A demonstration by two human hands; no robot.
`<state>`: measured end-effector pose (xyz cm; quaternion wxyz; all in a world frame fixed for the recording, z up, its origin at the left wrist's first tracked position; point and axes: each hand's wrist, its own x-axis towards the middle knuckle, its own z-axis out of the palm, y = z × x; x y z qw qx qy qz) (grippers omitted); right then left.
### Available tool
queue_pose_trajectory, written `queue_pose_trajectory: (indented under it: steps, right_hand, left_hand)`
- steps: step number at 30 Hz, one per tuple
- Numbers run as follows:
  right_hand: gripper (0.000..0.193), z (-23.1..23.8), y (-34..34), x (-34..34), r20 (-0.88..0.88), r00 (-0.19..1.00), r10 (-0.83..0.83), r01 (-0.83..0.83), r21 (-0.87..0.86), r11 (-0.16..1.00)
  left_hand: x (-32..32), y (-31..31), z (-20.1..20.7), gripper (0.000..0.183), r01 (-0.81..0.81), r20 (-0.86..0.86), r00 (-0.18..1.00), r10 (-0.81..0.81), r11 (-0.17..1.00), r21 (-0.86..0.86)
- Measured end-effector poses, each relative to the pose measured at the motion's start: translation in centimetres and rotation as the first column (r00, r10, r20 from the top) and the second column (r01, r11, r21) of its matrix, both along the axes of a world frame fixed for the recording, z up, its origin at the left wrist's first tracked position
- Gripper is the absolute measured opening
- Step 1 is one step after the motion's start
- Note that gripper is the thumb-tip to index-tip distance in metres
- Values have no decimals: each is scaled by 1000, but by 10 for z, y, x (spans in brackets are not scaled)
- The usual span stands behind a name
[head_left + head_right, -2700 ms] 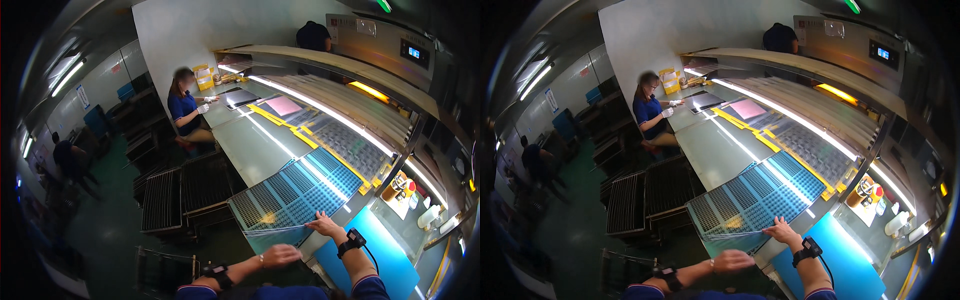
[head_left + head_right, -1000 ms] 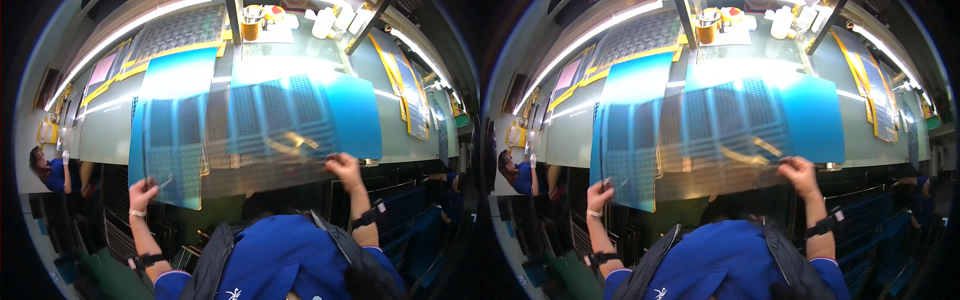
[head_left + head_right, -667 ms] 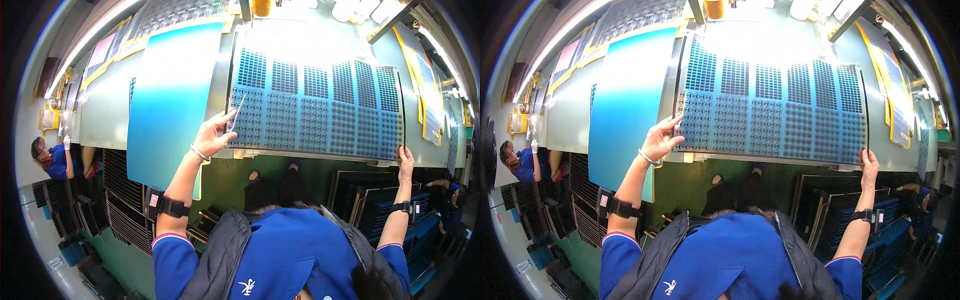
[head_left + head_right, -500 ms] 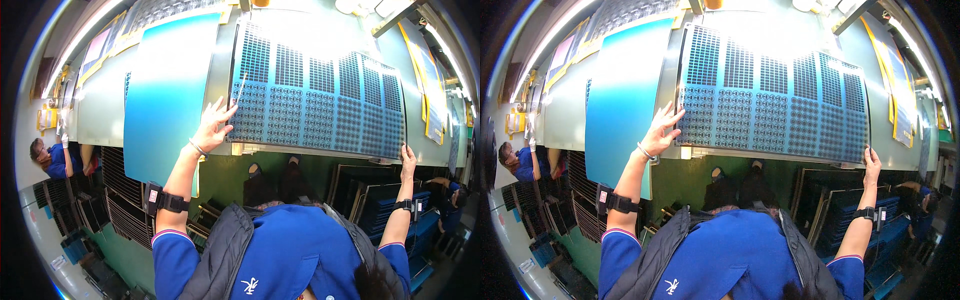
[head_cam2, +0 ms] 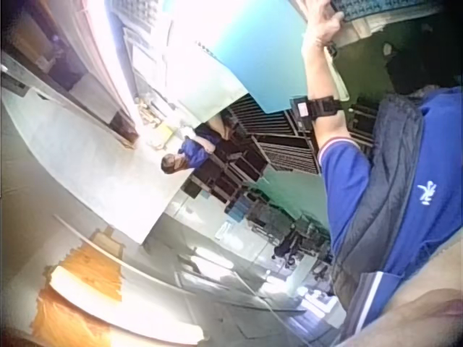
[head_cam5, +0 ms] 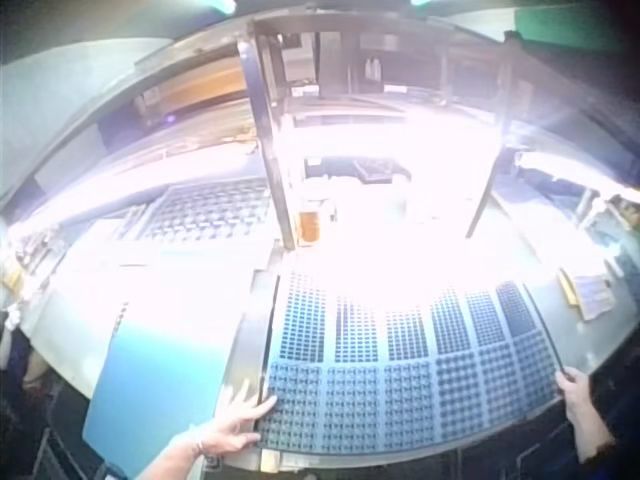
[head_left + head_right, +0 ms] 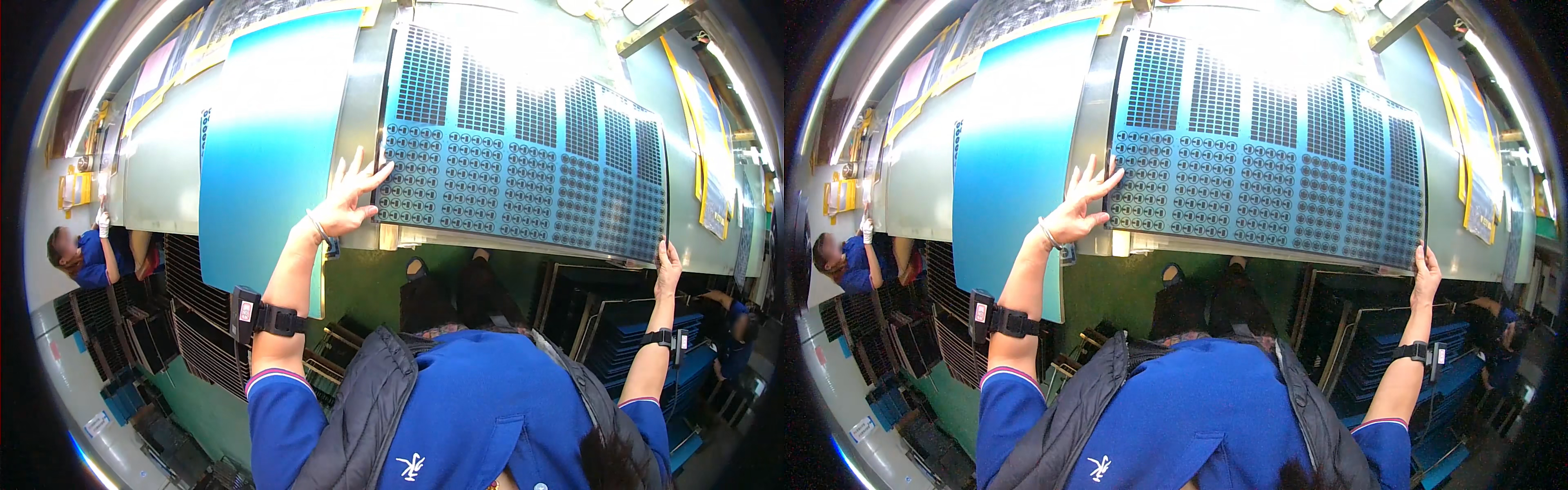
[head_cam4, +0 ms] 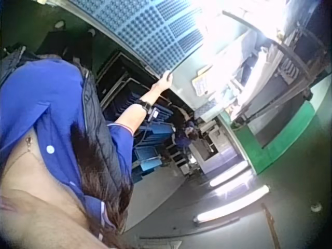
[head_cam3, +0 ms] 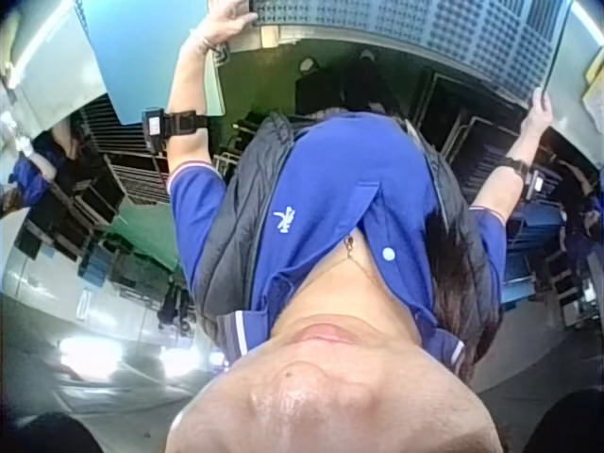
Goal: Handling and organizing patterned manufacturing sheets at a production line workstation.
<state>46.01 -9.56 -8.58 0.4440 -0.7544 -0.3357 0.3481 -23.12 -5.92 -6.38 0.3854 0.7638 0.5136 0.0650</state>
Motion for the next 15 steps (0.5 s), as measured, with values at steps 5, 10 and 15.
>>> queue_pose_trajectory:
  steps: [5, 10, 15]
  right_hand:
    - [28, -2, 0, -2, 2, 1000, -23, 23, -4, 1000]
    - [28, -4, 2, -8, -39, 998, -56, 56, 1, 998]
    - [27, 1, 4, 4, -63, 997, -43, 46, 37, 998]
  left_hand:
    - [1, 0, -2, 83, -21, -4, 1000, 21, 1000, -21]
    - [0, 0, -7, 82, -31, -22, 999, 31, 999, 13]
    - [5, 5, -6, 82, -18, -85, 996, 24, 997, 75]
